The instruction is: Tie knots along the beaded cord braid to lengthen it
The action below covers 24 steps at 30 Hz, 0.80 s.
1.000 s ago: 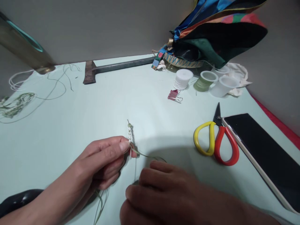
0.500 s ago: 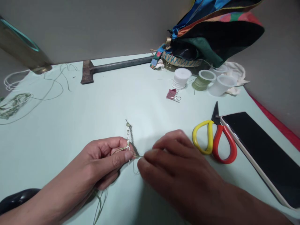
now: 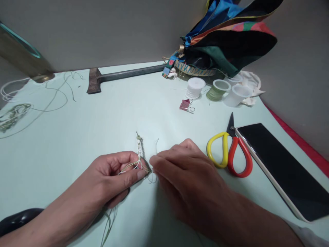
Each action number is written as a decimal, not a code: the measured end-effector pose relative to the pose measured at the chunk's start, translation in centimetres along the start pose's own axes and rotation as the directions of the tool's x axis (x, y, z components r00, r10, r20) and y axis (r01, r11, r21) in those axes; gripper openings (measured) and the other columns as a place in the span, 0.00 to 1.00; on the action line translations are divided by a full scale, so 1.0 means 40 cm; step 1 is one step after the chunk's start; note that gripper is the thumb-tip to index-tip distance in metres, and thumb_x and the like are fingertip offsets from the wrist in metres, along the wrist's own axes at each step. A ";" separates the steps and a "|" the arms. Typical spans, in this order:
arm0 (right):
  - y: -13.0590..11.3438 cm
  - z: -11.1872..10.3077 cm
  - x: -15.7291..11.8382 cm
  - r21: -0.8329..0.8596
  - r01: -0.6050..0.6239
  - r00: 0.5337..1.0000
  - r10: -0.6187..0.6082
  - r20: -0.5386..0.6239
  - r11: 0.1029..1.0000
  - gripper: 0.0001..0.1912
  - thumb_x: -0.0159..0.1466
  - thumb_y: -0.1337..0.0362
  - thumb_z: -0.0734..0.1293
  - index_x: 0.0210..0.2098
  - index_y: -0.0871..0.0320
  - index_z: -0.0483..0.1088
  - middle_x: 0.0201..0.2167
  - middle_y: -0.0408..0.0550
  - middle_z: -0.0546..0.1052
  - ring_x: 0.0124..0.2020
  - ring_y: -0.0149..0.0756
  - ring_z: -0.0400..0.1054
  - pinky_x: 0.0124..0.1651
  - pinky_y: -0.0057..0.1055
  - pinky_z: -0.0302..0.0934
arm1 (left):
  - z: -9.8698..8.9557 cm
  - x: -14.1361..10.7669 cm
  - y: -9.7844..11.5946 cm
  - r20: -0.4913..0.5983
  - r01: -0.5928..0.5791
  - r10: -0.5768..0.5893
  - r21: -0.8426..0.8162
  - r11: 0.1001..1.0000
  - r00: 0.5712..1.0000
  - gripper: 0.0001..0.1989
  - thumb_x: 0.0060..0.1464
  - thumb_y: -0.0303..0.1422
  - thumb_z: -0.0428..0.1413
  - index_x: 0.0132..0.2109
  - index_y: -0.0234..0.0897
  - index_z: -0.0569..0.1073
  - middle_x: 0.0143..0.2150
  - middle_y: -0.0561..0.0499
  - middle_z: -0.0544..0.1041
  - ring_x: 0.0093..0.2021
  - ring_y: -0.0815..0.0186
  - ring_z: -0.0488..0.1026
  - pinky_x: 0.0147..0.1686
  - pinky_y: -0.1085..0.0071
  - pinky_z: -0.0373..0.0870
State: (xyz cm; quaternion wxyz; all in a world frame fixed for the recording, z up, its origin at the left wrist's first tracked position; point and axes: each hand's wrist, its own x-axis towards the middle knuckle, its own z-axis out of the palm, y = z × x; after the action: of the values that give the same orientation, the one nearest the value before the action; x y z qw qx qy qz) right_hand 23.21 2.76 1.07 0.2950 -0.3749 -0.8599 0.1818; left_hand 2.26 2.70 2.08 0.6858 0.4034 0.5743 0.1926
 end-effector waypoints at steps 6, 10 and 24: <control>0.001 0.030 0.001 0.187 -0.153 0.988 0.144 0.059 0.970 0.05 0.69 0.72 0.68 0.44 0.62 0.76 0.38 0.48 0.84 0.39 0.37 0.75 0.42 0.32 0.65 | 0.001 0.000 -0.009 -0.016 0.020 -0.020 -0.026 0.999 1.000 0.16 0.53 0.46 0.67 0.30 0.42 0.73 0.20 0.62 0.56 0.21 0.71 0.45 0.19 0.74 0.42; 0.001 0.036 0.000 0.232 -0.262 0.962 0.237 0.133 0.937 0.08 0.68 0.75 0.65 0.39 0.59 0.76 0.35 0.47 0.82 0.37 0.35 0.75 0.40 0.30 0.66 | 0.007 0.003 -0.012 -0.063 0.039 -0.039 0.008 0.999 0.997 0.16 0.50 0.46 0.68 0.32 0.41 0.74 0.26 0.57 0.66 0.24 0.69 0.50 0.22 0.73 0.48; 0.003 0.014 0.011 0.393 -0.378 0.924 0.369 0.103 0.838 0.11 0.66 0.76 0.67 0.34 0.56 0.78 0.32 0.39 0.83 0.34 0.31 0.74 0.41 0.28 0.64 | 0.011 -0.005 -0.025 -0.071 0.059 -0.052 0.101 0.993 0.996 0.25 0.54 0.60 0.61 0.34 0.41 0.73 0.30 0.57 0.65 0.29 0.66 0.53 0.26 0.71 0.49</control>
State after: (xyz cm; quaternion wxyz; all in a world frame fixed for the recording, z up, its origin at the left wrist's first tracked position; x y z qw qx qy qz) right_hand 22.66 3.10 0.74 0.3151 -0.4636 -0.7169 0.4146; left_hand 2.42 1.79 1.42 0.6490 0.4153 0.6177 0.1572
